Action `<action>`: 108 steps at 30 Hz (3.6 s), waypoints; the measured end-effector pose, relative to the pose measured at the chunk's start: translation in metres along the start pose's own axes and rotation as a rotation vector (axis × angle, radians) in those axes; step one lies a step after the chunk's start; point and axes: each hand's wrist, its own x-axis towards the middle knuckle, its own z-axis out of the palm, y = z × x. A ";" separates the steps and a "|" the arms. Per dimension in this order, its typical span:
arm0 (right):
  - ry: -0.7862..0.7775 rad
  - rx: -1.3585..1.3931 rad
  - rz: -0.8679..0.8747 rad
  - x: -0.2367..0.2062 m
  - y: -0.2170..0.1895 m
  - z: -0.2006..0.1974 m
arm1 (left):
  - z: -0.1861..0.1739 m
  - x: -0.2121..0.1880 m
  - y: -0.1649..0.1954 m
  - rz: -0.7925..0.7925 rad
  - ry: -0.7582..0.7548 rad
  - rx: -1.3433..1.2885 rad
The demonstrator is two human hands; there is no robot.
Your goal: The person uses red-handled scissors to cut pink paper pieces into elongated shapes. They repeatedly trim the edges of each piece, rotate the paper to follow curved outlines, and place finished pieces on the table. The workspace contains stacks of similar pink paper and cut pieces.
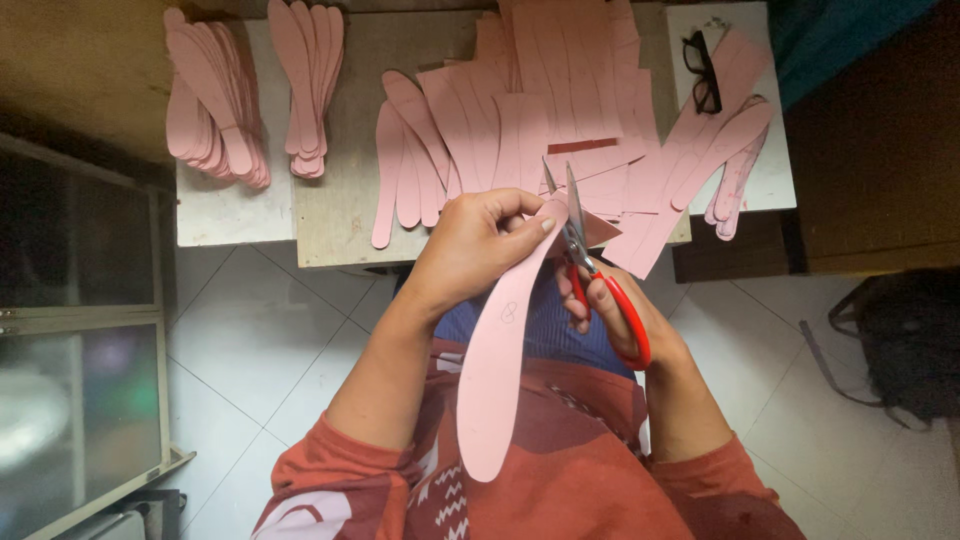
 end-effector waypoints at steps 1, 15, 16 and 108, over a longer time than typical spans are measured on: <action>-0.002 -0.014 0.016 0.000 -0.001 -0.002 | -0.001 0.001 -0.001 0.003 -0.002 0.012; -0.054 -0.048 0.071 -0.006 -0.016 -0.006 | -0.023 0.014 -0.014 -0.003 -0.208 -0.036; -0.058 -0.025 0.086 -0.007 -0.017 -0.007 | -0.026 0.015 -0.017 -0.008 -0.232 -0.055; 0.097 0.073 0.294 0.068 0.021 0.005 | -0.005 0.083 -0.089 0.099 0.372 -0.211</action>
